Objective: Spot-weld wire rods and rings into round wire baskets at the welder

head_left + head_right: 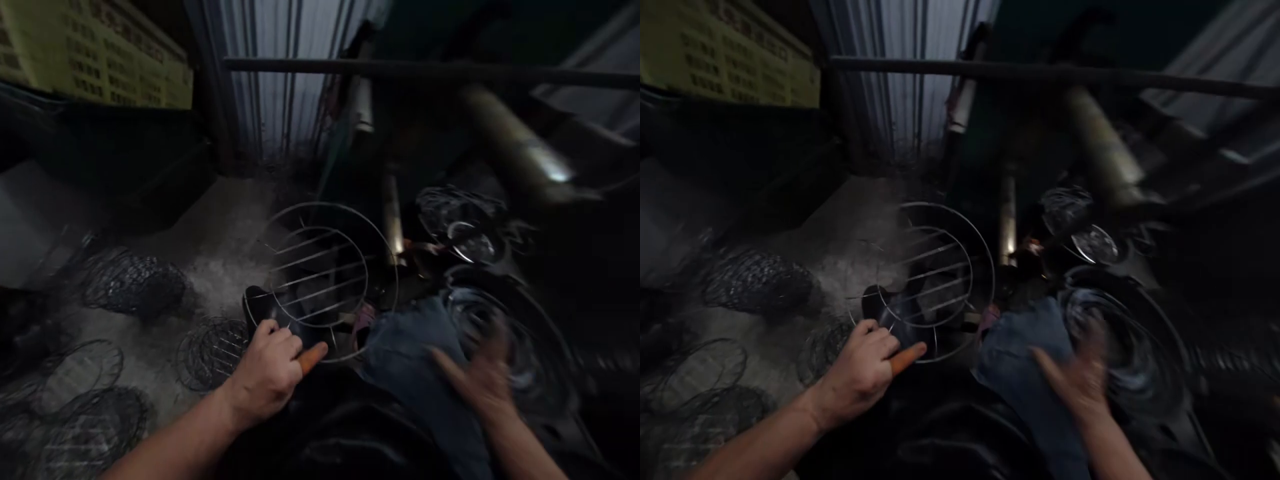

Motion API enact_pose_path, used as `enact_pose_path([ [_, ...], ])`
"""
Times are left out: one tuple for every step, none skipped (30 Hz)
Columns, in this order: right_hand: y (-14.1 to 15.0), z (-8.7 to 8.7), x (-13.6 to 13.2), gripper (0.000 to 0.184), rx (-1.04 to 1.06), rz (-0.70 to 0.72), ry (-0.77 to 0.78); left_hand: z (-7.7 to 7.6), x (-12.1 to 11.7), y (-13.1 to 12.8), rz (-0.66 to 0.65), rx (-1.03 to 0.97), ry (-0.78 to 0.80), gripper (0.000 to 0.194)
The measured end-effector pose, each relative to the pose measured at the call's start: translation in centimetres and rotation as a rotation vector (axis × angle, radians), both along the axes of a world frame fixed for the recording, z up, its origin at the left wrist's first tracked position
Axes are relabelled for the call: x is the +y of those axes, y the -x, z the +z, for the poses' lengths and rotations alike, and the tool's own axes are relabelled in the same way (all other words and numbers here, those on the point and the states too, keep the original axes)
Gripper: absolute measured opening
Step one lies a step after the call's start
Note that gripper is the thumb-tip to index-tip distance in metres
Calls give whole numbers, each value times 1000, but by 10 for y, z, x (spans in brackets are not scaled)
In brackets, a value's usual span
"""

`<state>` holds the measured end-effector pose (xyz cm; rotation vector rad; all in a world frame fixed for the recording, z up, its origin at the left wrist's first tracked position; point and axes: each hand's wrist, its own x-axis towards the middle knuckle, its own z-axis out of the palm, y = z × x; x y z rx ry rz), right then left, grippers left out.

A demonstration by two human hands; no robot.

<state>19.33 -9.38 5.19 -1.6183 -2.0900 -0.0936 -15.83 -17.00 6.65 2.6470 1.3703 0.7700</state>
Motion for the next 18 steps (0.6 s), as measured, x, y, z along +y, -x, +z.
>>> enact_pose_path([
  [3,-8,-7,75,12,54,-14,5,-8,-15,-78,17,8,31],
  [7,-16,-13,65,16,217,0,8,-16,-28,-135,28,11,26],
  [12,-23,-19,49,-24,396,41,7,-23,-41,-167,40,15,23],
  [15,-29,-25,33,-39,512,47,5,-29,-51,-180,53,22,20],
  [17,-34,-31,19,-27,565,43,2,-34,-59,-183,67,31,19],
  [17,-39,-37,10,-19,590,48,-2,-39,-65,-185,82,46,18],
  [16,-42,-44,9,-2,586,53,-6,-43,-69,-192,96,62,17],
  [14,-44,-50,12,15,576,66,-9,-46,-72,-202,110,83,18],
  [11,-46,-55,15,30,571,86,-11,-49,-74,-203,121,102,18],
  [8,-48,-59,16,47,570,104,-12,-50,-76,-197,129,115,18],
  [5,-49,-63,18,75,569,111,-13,-51,-78,-196,137,129,19],
  [2,-50,-65,19,113,563,107,-13,-52,-79,-201,143,142,20],
  [0,-50,-66,19,155,555,101,-13,-52,-81,-207,147,148,21],
  [-1,-51,-67,20,196,549,98,-13,-52,-82,-217,155,153,23],
  [-3,-51,-66,20,232,545,97,-12,-52,-83,-231,167,157,26],
  [-4,-51,-65,20,262,544,100,-11,-51,-83,-240,182,163,28],
  [-6,-51,-63,21,286,539,108,-9,-49,-83,-242,194,170,30],
  [-7,-49,-60,20,304,530,123,-6,-47,-82,-241,201,180,32],
])
